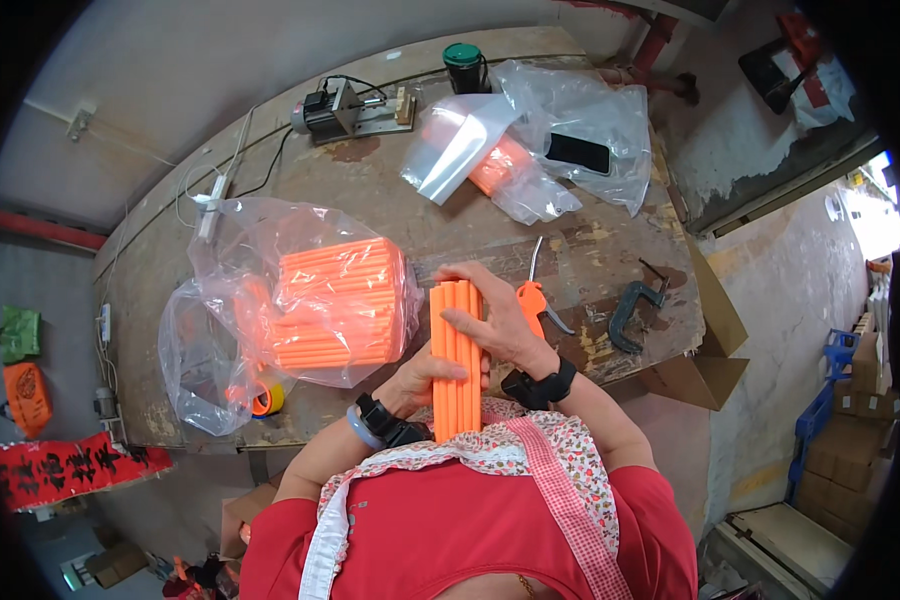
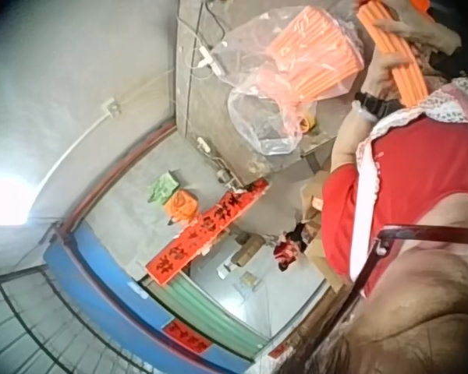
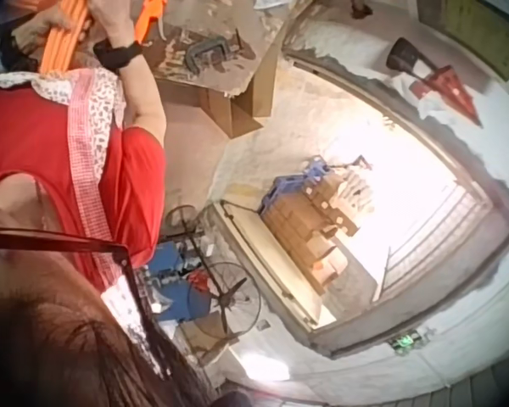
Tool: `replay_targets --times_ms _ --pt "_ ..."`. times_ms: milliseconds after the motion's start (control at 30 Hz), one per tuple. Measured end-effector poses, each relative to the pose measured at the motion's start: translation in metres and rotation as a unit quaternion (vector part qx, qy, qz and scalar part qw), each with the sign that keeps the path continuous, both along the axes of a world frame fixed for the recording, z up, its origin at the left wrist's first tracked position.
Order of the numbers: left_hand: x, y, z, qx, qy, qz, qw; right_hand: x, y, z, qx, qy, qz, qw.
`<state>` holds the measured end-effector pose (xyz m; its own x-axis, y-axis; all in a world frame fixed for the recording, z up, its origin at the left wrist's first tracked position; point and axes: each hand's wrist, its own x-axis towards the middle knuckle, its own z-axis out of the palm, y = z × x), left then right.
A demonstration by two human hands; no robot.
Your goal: The person takes a pack of plastic tubes from a cardboard box, removes the plastic wrapping, and sorts the tubes into smaller bundles by hand.
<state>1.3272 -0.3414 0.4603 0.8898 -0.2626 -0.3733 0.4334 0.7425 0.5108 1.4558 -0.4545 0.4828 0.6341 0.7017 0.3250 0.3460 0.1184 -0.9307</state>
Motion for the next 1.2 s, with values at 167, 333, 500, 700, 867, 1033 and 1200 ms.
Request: replay_targets --times_ms 167,333,500,700,867,1033,1200 --pt "-0.001 0.002 0.009 -0.032 0.027 -0.016 0.999 0.000 -0.005 -0.003 -0.039 -0.042 0.027 0.998" --pt "-0.001 0.000 0.003 -0.002 0.008 -0.019 1.000 0.001 -0.009 -0.006 0.004 -0.029 0.035 0.999" --pt "0.003 -0.001 0.014 0.052 0.009 -0.029 0.998 -0.001 -0.012 -0.018 -0.006 0.011 0.034 0.999" --pt "0.008 0.005 0.027 0.161 -0.012 0.047 0.986 0.023 -0.032 -0.053 0.039 0.128 -0.111 0.985" --pt "0.027 0.029 0.021 0.407 -0.147 0.139 0.891 0.020 -0.099 -0.134 -0.429 -0.225 -0.196 0.852" --pt "0.047 0.033 0.039 0.609 -0.253 0.205 0.723 0.001 -0.100 -0.141 -0.472 -0.221 -0.193 0.831" --pt "0.074 0.033 0.055 0.670 -0.329 0.205 0.633 -0.005 -0.109 -0.147 -0.458 -0.207 -0.198 0.842"
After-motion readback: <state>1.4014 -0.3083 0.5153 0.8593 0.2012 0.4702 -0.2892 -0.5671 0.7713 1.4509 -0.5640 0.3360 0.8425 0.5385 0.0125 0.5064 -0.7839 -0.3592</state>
